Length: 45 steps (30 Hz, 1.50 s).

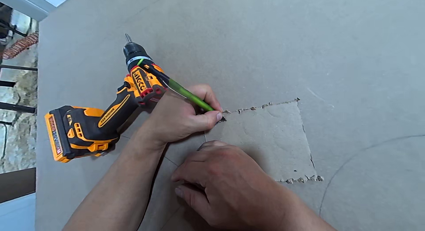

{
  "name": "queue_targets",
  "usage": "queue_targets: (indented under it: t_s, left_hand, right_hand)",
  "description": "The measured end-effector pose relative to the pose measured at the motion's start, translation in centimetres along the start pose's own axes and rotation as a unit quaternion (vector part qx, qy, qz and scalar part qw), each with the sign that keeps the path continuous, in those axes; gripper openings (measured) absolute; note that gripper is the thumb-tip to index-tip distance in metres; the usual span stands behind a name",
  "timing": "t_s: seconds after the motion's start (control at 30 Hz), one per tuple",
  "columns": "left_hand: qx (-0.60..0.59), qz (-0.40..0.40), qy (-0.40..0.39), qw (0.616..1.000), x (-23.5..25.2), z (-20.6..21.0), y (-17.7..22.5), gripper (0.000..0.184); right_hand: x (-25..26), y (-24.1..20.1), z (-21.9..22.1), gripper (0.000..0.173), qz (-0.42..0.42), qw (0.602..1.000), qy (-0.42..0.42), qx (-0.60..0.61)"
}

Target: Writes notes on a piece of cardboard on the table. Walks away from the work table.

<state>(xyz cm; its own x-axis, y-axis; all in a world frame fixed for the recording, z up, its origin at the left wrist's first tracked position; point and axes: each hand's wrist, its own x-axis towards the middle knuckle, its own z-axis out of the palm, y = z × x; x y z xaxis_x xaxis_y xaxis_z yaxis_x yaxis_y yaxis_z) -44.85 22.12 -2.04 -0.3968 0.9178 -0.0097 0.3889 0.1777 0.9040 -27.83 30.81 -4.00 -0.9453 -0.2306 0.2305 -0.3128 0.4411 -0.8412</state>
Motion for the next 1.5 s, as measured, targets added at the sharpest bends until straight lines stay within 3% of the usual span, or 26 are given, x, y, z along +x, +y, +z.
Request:
queue_targets:
  t_s: [0.4,0.5,0.6,0.67,0.73,0.8,0.87,0.93,1.07,1.17,1.37,1.43,1.5]
  left_hand:
    - [-0.025,0.011,0.003,1.0,0.0,-0.2,-0.2,0.009]
    - [-0.09,0.048,0.082,0.991,-0.9,0.1,-0.7,0.011]
    - [0.025,0.079,0.207,0.975,-4.5,1.9,0.7,0.023]
    - [0.153,0.094,0.232,0.956,-7.7,4.0,1.7,0.027]
    - [0.219,0.109,0.185,0.952,-10.4,6.7,2.4,0.028]
    - [0.293,0.093,0.104,0.946,-11.3,8.7,3.0,0.035]
    - [0.346,0.069,0.111,0.929,-11.8,8.7,2.5,0.031]
    - [0.355,0.04,0.173,0.918,-12.2,6.8,1.9,0.026]
    - [0.219,-0.028,0.265,0.939,-11.9,4.1,2.4,0.038]
    - [0.112,-0.039,0.354,0.928,-8.9,4.4,3.1,0.042]
    - [0.056,-0.122,0.389,0.911,-6.0,4.9,2.2,0.017]
    - [0.028,-0.123,0.426,0.896,-6.0,4.8,1.7,0.01]
    - [0.058,-0.107,0.41,0.904,-6.0,5.5,2.2,0.004]
  right_hand:
    - [0.1,0.0,0.1,0.027,0.001,1.0,-0.004,-0.008]
    - [0.0,0.0,-0.1,0.03,-0.017,1.0,0.011,0.02]
    - [-0.6,0.3,-2.0,0.035,-0.067,0.97,0.153,0.177]
    - [-1.6,1.3,-5.3,0.029,-0.035,0.945,0.276,0.173]
    - [-2.3,2.7,-7.9,0.023,0.095,0.919,0.377,0.065]
    - [-2.3,3.6,-8.8,0.02,0.196,0.892,0.406,0.013]
    - [-1.9,3.0,-8.1,0.022,0.227,0.892,0.39,-0.035]
    - [-1.5,2.4,-6.8,0.022,0.221,0.903,0.36,-0.073]
    - [-0.8,2.6,-4.8,0.03,0.183,0.937,0.218,-0.204]
    - [-0.7,3.1,-4.8,0.037,0.186,0.938,0.16,-0.245]
    - [-0.7,3.2,-5.1,0.037,0.191,0.939,0.157,-0.237]
    - [-0.7,3.3,-5.0,0.037,0.191,0.939,0.16,-0.238]
    - [-0.7,3.3,-4.9,0.038,0.187,0.939,0.161,-0.238]
